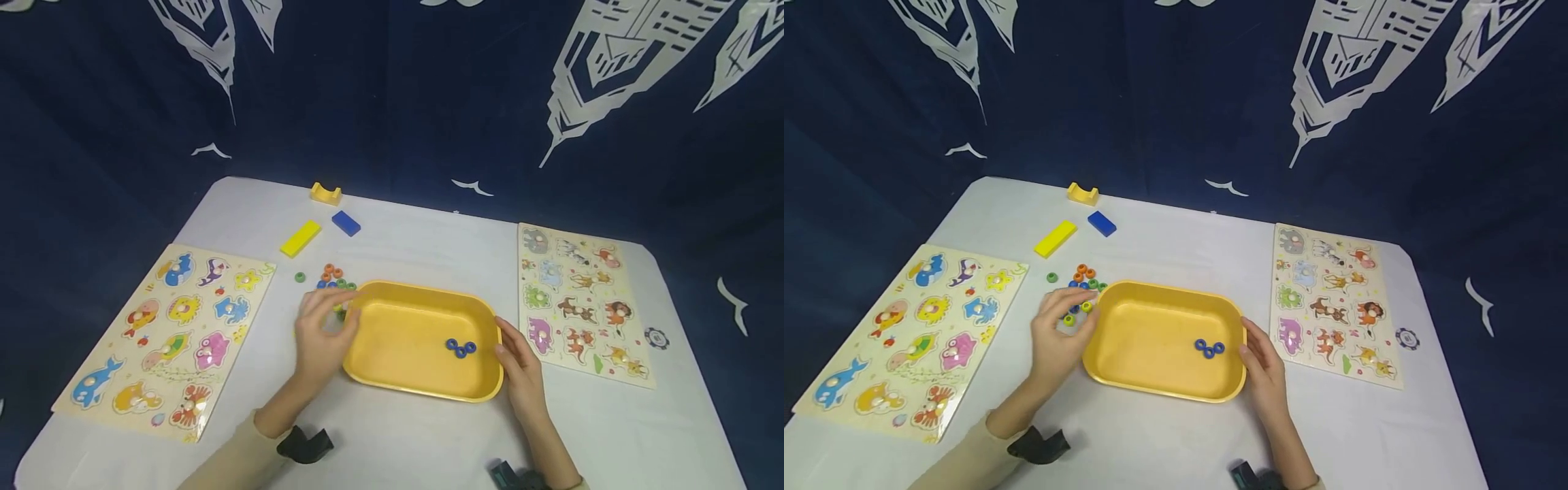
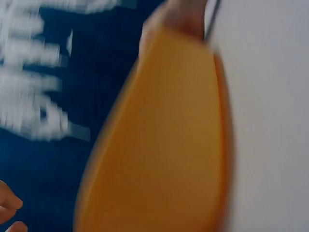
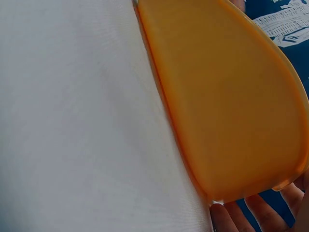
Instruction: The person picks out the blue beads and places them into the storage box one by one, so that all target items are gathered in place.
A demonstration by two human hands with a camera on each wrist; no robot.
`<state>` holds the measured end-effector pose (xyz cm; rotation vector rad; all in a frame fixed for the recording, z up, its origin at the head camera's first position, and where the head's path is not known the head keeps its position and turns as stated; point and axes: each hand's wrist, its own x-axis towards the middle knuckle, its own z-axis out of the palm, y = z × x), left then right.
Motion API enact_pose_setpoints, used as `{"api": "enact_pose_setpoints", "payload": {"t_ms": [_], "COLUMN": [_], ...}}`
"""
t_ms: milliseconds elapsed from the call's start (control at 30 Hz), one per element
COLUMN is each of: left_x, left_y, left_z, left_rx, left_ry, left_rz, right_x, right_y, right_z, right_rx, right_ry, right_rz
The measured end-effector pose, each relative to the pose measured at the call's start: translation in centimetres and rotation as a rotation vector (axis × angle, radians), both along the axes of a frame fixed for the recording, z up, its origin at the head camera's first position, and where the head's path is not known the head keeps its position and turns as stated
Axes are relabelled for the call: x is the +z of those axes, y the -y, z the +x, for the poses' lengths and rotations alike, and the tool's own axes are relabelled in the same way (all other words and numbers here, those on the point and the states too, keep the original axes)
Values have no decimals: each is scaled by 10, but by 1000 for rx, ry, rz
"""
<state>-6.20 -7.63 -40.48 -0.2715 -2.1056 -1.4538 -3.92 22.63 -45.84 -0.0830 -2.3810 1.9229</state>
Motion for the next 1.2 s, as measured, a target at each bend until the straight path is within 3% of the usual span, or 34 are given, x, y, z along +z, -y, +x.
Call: {"api": "enact_pose_setpoints", "payload": {"t_ms": [100, 233, 433, 633, 833, 1000, 1100, 1200], "left_x": [-16, -42, -68, -78, -80, -75, -62, -39], "left_y": [31, 57, 68, 68, 67, 69, 65, 52], "left_z": [-1, -1, -6, -12, -15, -13, -11, -10], "left_rx": [129, 249, 271, 294, 308, 323, 313, 220], "left_ry": [97, 251, 420, 455, 430, 394, 332, 268], "left_rz": [15, -73, -158, -256, -295, -240, -156, -71], "right_x": [1, 2, 1, 1, 1, 0, 0, 0], "right_y": [-1, -1, -1, -1, -1, 0, 1, 1], "right_z": [0, 1, 2, 3, 2, 1, 1, 1], "right_rx": [1, 1, -1, -7, -7, -2, -4, -10], "right_ry": [2, 8, 11, 1, -2, -2, 3, 2], "right_rz": [2, -1, -2, 10, 7, 11, 18, 10]}}
